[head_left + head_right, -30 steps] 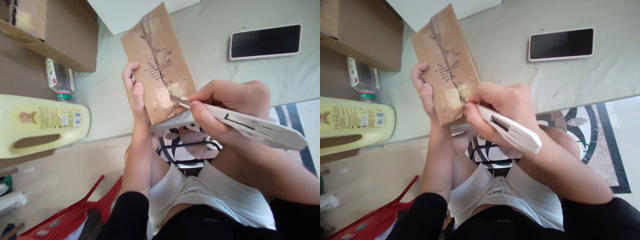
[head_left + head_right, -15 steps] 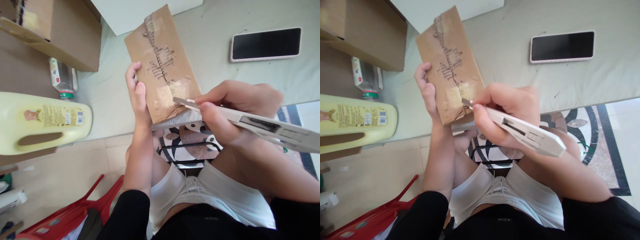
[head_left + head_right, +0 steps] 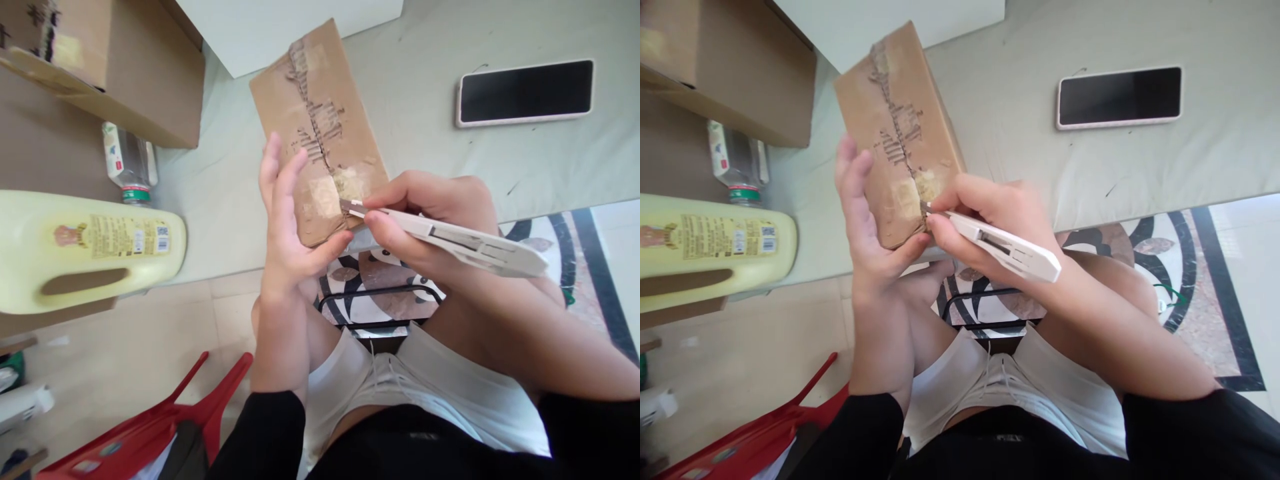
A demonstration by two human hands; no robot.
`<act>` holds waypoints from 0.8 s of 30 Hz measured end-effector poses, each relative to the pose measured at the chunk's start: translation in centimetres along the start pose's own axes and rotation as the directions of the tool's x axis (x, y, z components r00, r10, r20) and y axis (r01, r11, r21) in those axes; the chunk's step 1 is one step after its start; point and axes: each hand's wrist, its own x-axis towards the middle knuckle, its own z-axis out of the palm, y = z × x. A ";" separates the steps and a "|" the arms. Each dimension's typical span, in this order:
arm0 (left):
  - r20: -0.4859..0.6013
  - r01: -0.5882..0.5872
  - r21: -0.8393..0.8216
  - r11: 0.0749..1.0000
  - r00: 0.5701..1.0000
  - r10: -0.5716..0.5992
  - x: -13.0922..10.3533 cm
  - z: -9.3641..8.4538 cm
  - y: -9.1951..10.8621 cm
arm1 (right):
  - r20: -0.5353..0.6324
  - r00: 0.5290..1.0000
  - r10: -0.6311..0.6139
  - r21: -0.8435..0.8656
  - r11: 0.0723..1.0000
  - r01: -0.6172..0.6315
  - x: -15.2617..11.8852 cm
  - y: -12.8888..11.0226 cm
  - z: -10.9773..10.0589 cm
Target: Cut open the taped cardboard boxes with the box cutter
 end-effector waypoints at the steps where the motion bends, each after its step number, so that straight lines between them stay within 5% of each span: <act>1: -0.006 -0.016 0.010 1.000 1.000 0.016 -0.1 0.1 0.2 | 0.016 1.000 -0.014 0.004 1.000 0.013 0.0 0.0 0.0; 7: 0.008 0.026 0.040 0.999 1.000 -0.026 -0.4 0.1 0.5 | 0.053 0.998 0.045 -0.002 0.999 -0.045 -0.4 -0.9 -0.6; 15: 0.067 -0.028 0.042 0.999 0.997 0.025 -0.2 -0.2 0.3 | -0.200 0.976 -0.089 -0.081 0.994 0.074 -1.0 -0.8 -0.7; 24: 0.018 -0.107 0.001 0.994 0.994 0.107 -0.1 0.1 -0.6 | -0.020 0.999 0.038 -0.042 0.998 -0.039 -0.9 -1.9 -0.9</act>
